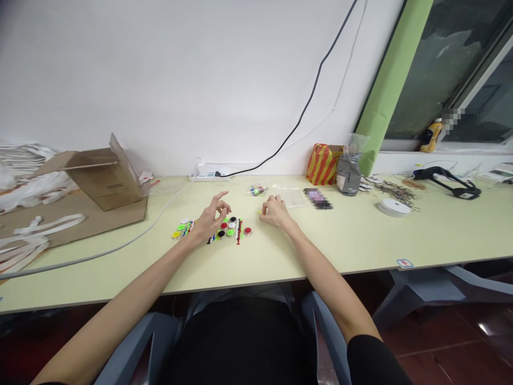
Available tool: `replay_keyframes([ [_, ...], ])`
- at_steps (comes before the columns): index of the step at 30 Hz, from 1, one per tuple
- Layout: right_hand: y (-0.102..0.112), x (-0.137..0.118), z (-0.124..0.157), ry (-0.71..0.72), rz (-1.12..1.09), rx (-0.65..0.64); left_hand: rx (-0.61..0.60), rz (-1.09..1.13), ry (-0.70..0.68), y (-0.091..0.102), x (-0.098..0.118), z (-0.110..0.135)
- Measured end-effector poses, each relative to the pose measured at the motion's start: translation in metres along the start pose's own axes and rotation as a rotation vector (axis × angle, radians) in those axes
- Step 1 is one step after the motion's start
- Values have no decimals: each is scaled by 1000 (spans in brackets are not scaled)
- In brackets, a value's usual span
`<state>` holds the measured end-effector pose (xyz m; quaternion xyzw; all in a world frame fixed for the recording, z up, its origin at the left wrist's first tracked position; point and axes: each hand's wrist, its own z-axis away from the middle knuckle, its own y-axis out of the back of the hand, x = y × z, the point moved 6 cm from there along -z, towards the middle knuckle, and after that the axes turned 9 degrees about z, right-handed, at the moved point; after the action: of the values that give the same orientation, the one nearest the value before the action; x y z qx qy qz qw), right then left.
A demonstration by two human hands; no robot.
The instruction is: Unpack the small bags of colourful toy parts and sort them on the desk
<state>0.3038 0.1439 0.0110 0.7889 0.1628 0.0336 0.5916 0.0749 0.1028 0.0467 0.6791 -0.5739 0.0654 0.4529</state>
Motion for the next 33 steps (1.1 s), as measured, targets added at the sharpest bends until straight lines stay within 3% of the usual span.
replay_keyframes([
  [8, 2, 11, 3, -41, -11, -9, 42, -6, -26, 2, -3, 0],
  [11, 9, 5, 4, 16, -57, 30, 49, -13, -35, 3, -2, 0],
  [14, 21, -15, 7, 190, -197, 75, 45, -21, -33, 2, -2, 1],
  [18, 18, -52, 16, 465, -476, -128, 4, -27, -28, 0, -1, 1],
  [20, 10, -61, 19, 485, -549, -250, -17, -31, -33, -1, -1, 1],
  [22, 6, -63, 18, 459, -586, -277, -43, -29, -34, -3, 1, 1],
  [29, 27, -55, 11, 268, -812, 47, -171, 83, 0, -17, 9, 2],
  [33, 25, -66, 11, 272, -903, 116, -142, 85, -7, -17, 7, 1],
])
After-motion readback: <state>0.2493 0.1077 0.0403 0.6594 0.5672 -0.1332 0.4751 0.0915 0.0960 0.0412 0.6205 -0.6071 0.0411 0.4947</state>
